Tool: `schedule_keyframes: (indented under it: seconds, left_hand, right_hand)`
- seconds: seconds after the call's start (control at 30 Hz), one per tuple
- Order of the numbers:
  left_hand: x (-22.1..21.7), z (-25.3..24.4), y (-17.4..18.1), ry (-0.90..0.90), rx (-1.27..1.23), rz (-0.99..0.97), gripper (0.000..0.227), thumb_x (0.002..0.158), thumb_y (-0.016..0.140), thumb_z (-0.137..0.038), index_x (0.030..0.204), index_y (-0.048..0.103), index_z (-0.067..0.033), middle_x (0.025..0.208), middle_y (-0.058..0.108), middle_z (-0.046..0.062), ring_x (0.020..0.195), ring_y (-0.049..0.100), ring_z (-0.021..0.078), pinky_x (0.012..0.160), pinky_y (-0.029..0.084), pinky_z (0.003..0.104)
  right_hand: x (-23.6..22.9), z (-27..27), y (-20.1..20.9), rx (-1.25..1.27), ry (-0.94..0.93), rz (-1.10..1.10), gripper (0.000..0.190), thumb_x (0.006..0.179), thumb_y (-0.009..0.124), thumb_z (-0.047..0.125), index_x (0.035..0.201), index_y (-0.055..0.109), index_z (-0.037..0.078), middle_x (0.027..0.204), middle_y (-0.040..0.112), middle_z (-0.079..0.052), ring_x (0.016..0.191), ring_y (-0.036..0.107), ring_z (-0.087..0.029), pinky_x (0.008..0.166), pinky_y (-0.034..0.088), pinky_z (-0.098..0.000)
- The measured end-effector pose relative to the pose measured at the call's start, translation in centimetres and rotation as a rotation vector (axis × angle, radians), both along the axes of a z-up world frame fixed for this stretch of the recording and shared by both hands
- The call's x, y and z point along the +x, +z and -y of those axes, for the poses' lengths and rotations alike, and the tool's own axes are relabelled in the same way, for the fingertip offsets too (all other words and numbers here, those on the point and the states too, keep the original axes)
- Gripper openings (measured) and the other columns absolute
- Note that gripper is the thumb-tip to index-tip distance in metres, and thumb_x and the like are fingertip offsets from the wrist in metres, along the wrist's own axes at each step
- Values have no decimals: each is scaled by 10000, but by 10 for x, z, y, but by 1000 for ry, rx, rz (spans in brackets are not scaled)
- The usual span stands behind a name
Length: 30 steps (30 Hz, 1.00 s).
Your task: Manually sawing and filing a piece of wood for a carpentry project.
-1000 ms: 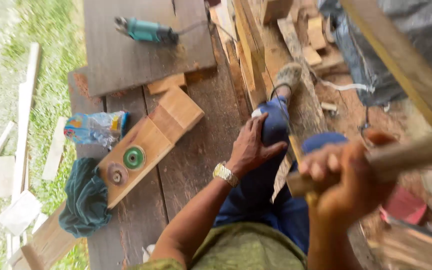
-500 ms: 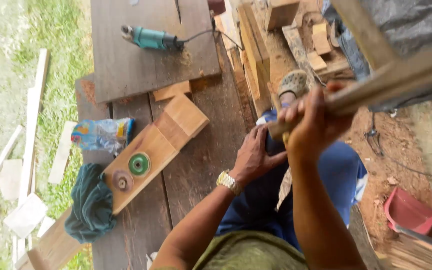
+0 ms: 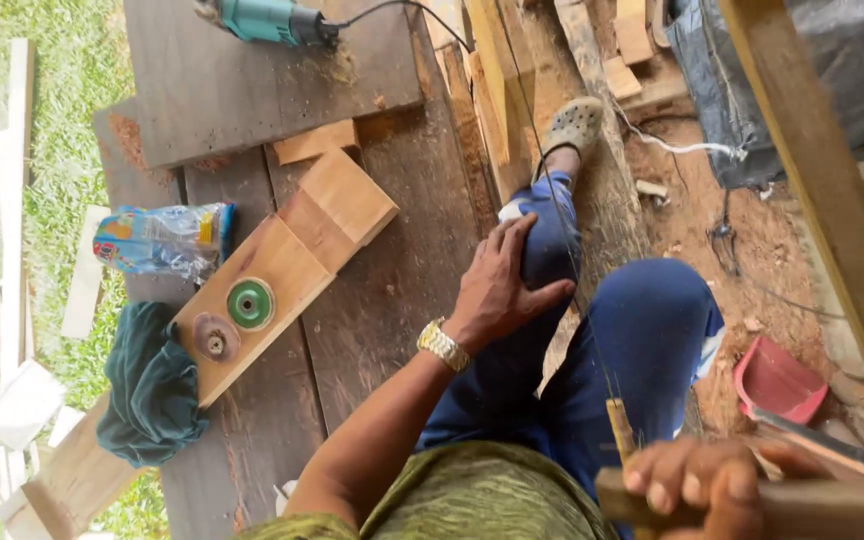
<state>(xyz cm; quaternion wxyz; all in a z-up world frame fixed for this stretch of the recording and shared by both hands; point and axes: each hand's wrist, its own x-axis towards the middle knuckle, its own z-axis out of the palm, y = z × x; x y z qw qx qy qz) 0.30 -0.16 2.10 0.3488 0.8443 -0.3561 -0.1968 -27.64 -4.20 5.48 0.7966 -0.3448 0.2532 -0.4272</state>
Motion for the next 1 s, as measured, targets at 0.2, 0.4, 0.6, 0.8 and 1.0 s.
schedule_keyframes:
  seconds: [0.2,0.4,0.6,0.8,1.0]
  left_hand:
    - [-2,-4,-9,9,-11,-8,997,741,814,-563,1532,407,-112,1529,476,185,1388,486,402,1116,425,494]
    - [-1,-2,-7,1,-25,-2,1016,725,811,-553,1540,399,-109,1529,477,183,1391,489,394,1106,440,487]
    - [-4,-2,-2,-14,18,-8,994,756,813,-568,1542,402,-118,1522,471,188,1380,486,411,1101,443,500]
    - [-3,-2,-5,10,-15,-29,990,740,789,-577,1549,416,-143,1509,504,171,1382,512,403,1096,472,489]
    - [-2,-5,-13,-8,-72,2,993,717,816,-519,1528,409,-116,1513,492,192,1358,524,403,1105,456,490]
  right_hand:
    - [215,69,25,-60,-129,116,339,1069,621,44,1309,410,155,672,445,-17,515,445,-127,501,459,-351]
    - [200,60,52,-145,-98,123,309,1142,609,-5,1349,402,92,754,501,-72,575,513,-166,573,528,-390]
    - [21,2,13,10,-57,67,126,1159,552,121,1188,430,117,742,457,-21,613,505,-160,640,516,-373]
    - [30,3,16,-359,-42,-257,227,1011,634,271,1088,433,199,729,449,6,578,460,-133,575,502,-369]
    - [214,65,22,-107,-146,120,279,1111,608,6,1272,400,101,722,474,-45,552,476,-149,548,499,-365]
